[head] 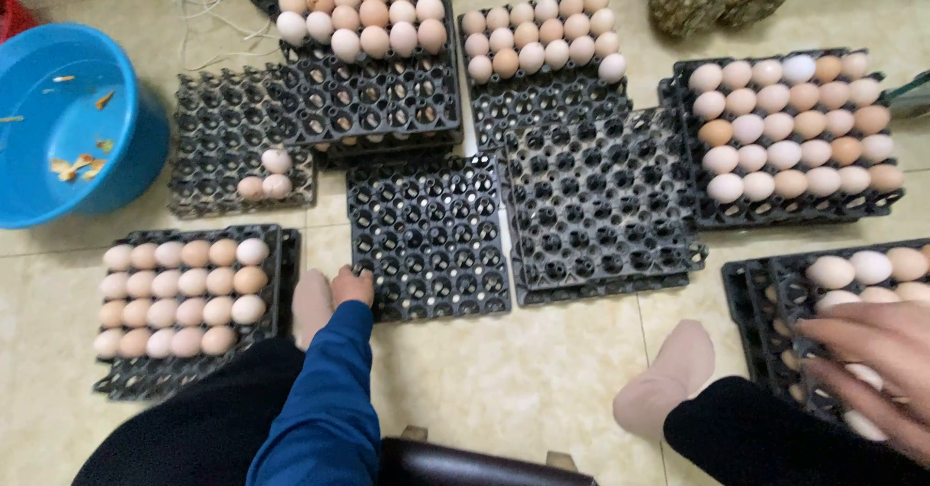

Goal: Transferring and organizing eggs into plastic egg trays on the floor.

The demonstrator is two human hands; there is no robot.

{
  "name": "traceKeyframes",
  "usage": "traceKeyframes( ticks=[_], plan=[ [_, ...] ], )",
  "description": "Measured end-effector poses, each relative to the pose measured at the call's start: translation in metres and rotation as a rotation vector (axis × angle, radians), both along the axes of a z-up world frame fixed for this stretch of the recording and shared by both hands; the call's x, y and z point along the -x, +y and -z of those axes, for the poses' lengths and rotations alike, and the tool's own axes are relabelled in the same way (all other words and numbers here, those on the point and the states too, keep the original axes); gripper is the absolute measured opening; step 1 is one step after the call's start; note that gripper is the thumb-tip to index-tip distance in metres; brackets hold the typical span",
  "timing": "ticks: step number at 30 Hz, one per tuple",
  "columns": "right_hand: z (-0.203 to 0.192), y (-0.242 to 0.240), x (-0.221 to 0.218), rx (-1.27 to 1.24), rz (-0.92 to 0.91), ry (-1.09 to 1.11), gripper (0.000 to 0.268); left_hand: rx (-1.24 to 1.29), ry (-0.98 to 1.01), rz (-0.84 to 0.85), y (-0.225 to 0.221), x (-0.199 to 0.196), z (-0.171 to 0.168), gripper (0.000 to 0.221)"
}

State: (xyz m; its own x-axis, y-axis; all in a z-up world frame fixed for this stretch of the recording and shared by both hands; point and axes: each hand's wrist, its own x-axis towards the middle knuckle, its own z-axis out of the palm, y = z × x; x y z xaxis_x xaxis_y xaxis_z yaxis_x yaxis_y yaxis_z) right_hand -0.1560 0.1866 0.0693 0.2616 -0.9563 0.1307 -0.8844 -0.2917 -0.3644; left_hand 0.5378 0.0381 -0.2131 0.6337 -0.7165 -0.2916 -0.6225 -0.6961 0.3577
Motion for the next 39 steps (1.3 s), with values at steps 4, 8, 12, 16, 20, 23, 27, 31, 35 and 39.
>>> traceKeyframes(
  ticks=[4,8,12,16,20,23,27,31,35,39],
  plan=[
    [-0.006,-0.024,-0.020,-0.053,-0.020,0.299,0.042,-0.014,0.021,-0.010,-0.008,-0.004,0.005,0.063],
    [-0.009,-0.037,-0.024,-0.321,0.122,0.491,0.044,-0.116,0.086,-0.092,-0.015,-0.005,-0.006,0.065],
    [0.015,-0.045,-0.007,-0.400,0.170,0.526,0.049,-0.180,0.090,-0.081,-0.019,-0.008,0.002,0.074],
    [0.020,-0.051,-0.012,-0.422,0.176,0.526,0.044,-0.088,0.138,-0.088,-0.011,-0.011,-0.014,0.073],
    [0.002,-0.056,-0.026,-0.411,0.114,0.603,0.047,0.017,0.223,-0.067,0.003,-0.032,-0.025,0.074],
    [-0.029,-0.052,-0.046,-0.396,0.085,0.511,0.045,0.055,0.391,-0.045,0.024,-0.054,-0.035,0.073],
    [-0.045,-0.050,-0.049,-0.320,-0.011,0.436,0.045,0.005,0.838,-0.170,0.034,-0.038,-0.058,0.052],
    [-0.073,-0.047,-0.038,-0.326,0.028,0.251,0.045,0.036,0.918,-0.042,0.012,0.043,-0.069,0.045],
    [-0.100,-0.034,-0.010,-0.112,0.253,-0.092,0.043,0.065,0.876,0.000,-0.005,0.154,-0.091,0.050],
    [-0.096,-0.041,0.021,0.075,0.422,-0.538,0.029,0.148,0.667,0.068,-0.040,0.213,-0.053,0.054]
  ],
)
